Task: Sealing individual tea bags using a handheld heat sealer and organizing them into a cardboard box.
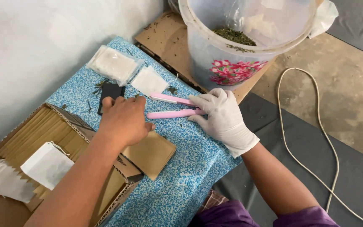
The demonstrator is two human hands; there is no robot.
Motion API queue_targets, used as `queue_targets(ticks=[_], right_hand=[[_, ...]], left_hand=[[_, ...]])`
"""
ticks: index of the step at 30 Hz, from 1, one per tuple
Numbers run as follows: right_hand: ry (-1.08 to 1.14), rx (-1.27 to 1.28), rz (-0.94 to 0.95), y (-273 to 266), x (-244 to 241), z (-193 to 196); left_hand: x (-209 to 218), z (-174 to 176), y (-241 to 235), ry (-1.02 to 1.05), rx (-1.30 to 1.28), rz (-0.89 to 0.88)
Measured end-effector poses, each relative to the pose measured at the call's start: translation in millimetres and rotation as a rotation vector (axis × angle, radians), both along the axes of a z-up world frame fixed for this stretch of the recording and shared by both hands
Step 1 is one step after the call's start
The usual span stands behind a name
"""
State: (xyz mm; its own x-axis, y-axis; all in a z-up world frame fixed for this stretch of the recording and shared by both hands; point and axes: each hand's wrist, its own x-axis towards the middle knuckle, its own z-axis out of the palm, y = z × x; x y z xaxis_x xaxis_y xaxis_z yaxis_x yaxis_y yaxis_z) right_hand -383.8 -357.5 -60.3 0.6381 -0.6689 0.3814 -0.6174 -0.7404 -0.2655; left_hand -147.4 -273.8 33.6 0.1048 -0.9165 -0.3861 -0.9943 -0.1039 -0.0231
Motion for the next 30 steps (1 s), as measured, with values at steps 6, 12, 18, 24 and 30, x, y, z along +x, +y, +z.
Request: queue_targets(ticks=[6,12,18,24,30], right_hand=[[-0.017,0.018,0.016,8,7,14],[0.028,-0.059,0.094,26,21,22],[0.007,-0.117,0.198,41,43,7],[-0.063,-0.032,0.236,54,50,44],[-0.175,0.111,0.249,50,60,42]], left_hand=[[0,8,1,-0.045,0.097,0.058],[9,-3,6,0.029,0.163,0.122],[25,-41,-1,0.067,0.05,0.154],[23,-1,4,0.082,-0.013,0.208],[30,51,24,0.256,-0.202,0.294]])
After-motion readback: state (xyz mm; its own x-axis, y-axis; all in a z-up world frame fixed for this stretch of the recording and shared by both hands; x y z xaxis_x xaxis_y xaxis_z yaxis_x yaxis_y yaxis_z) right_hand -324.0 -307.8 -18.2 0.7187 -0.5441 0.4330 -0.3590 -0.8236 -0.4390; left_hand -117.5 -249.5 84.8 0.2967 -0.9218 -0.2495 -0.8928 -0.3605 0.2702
